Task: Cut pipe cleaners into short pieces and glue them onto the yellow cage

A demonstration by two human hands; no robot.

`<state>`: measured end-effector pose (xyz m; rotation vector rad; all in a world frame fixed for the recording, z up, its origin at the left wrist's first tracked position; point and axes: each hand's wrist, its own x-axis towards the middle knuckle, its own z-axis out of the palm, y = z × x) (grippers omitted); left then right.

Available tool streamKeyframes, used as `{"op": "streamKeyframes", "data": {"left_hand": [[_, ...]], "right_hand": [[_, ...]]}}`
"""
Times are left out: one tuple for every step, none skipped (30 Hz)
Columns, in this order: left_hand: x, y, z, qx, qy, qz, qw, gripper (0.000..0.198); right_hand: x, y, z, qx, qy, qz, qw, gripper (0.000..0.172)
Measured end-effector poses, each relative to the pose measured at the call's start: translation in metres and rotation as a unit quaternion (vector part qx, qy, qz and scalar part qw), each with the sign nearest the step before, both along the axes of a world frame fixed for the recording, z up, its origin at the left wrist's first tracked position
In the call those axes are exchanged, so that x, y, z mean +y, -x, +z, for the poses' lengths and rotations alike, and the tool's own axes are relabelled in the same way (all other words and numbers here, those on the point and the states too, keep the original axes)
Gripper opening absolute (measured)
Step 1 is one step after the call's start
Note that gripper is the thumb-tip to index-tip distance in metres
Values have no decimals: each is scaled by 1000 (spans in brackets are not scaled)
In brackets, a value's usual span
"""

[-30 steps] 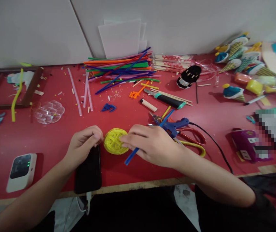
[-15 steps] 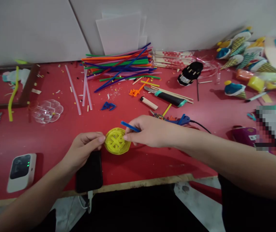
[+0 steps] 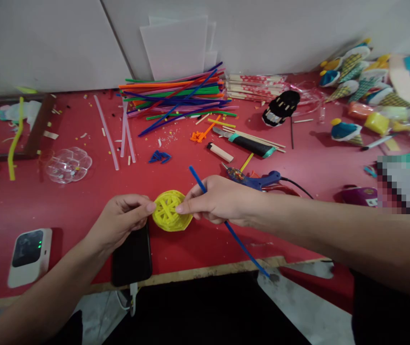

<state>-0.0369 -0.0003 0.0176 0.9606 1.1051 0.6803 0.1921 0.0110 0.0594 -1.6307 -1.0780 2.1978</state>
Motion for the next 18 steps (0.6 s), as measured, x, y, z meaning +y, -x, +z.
{"op": "streamKeyframes", "data": {"left_hand": [[0,0,0,1,-1,-4,1000,26],[-1,0,0,3,-5,-7,1000,26],[-1,-1,-1,4,-14,-8,1000,26],[-2,-1,-1,6,-25,-8,1000,26],[-2,-2,-1,7,-37,-6,999,27],[-3,-3,-1,9,-49,-2,999,27],[-3,-4,-1,11,-58,2,998,27],[-4,-4,0,12,-65,6,998,27],[-4,-5,0,13,-68,8,998,27],[-5,-5,0,12,-69,8,998,26],[-5,-5,-1,10,-69,9,997,26],[-6,-5,-1,8,-69,8,998,26],[-6,-5,-1,5,-70,9,997,25],[-7,-6,-2,3,-72,12,997,25],[-7,-6,-3,3,-74,16,997,25],[-8,-6,-3,4,-77,20,997,25],[-8,-7,-4,5,-81,23,996,25],[-9,-7,-4,8,-86,24,996,25]], "right_hand": [[-1,0,-1,6,-1,-10,1000,37],[-2,0,-2,11,-3,-18,1000,36],[-3,1,-3,15,-4,-23,1000,36],[-4,1,-3,20,-3,-26,999,36],[-5,1,-4,23,-3,-29,999,36],[-6,1,-4,25,-3,-32,999,37],[-7,1,-5,26,-3,-36,999,38],[-8,1,-5,25,-5,-42,999,38],[-9,2,-5,25,-7,-48,999,39],[-9,2,-6,25,-9,-53,998,40],[-10,2,-6,26,-11,-55,998,40],[-11,2,-7,28,-13,-56,998,41],[-12,2,-7,29,-14,-54,998,41],[-13,3,-8,30,-16,-53,998,41],[-13,3,-9,32,-18,-52,998,40],[-14,3,-10,33,-21,-51,998,40],[-15,4,-11,35,-22,-52,998,39],[-15,4,-12,37,-24,-54,998,38]]}}
